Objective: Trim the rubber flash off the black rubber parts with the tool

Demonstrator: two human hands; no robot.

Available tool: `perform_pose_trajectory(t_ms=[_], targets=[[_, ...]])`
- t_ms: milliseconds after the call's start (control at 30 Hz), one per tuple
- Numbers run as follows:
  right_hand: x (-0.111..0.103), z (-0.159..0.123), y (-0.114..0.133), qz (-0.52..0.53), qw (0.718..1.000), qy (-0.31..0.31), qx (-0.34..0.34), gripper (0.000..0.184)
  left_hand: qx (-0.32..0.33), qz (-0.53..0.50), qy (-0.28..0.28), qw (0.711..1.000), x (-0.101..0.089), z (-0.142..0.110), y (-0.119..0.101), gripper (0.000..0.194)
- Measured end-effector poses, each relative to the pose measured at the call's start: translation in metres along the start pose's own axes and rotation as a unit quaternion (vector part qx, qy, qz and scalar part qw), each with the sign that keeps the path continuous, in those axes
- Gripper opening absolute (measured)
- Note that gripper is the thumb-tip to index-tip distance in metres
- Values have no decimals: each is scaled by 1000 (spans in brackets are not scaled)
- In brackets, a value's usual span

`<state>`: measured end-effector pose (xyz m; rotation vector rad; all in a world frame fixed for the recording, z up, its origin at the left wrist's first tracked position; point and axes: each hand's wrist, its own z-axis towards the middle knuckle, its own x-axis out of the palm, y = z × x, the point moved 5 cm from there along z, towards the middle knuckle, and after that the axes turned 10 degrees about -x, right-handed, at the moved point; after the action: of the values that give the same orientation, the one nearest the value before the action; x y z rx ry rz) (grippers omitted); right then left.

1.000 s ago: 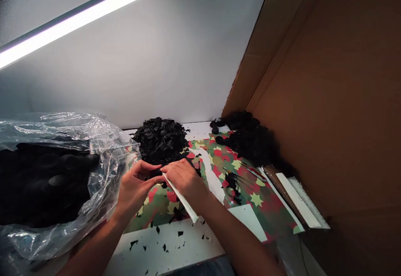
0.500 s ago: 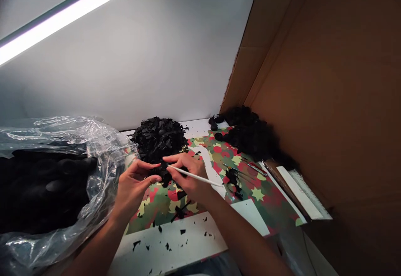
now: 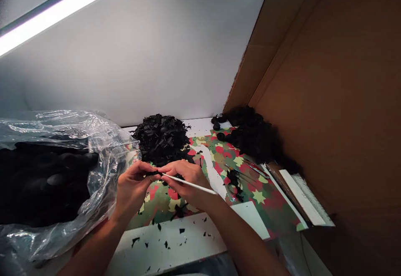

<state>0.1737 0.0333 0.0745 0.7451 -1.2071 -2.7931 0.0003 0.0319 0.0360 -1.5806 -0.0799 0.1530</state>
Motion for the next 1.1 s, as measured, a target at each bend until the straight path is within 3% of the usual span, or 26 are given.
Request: perform_pose_trajectory(t_ms=[267,533,800,967,1100], targets=[[-1,-1,-2,-22,999,32,-4,14,14,41,10,999,-1,4,4,11],[-3,-1,-13,67,994,32,74,20,20,45,24,998,-1,3,2,12],[-1,-2,-8,8,999,43,30,23,-2,36,28,999,-1,4,5,13],[6,-5,-6,-35,999,-7,-37,23,-11,21,27,999,0,3,2,13],[4,-6,-13,16,999,-26,32,18,-22,-17,34,999,0,4,-2,13]])
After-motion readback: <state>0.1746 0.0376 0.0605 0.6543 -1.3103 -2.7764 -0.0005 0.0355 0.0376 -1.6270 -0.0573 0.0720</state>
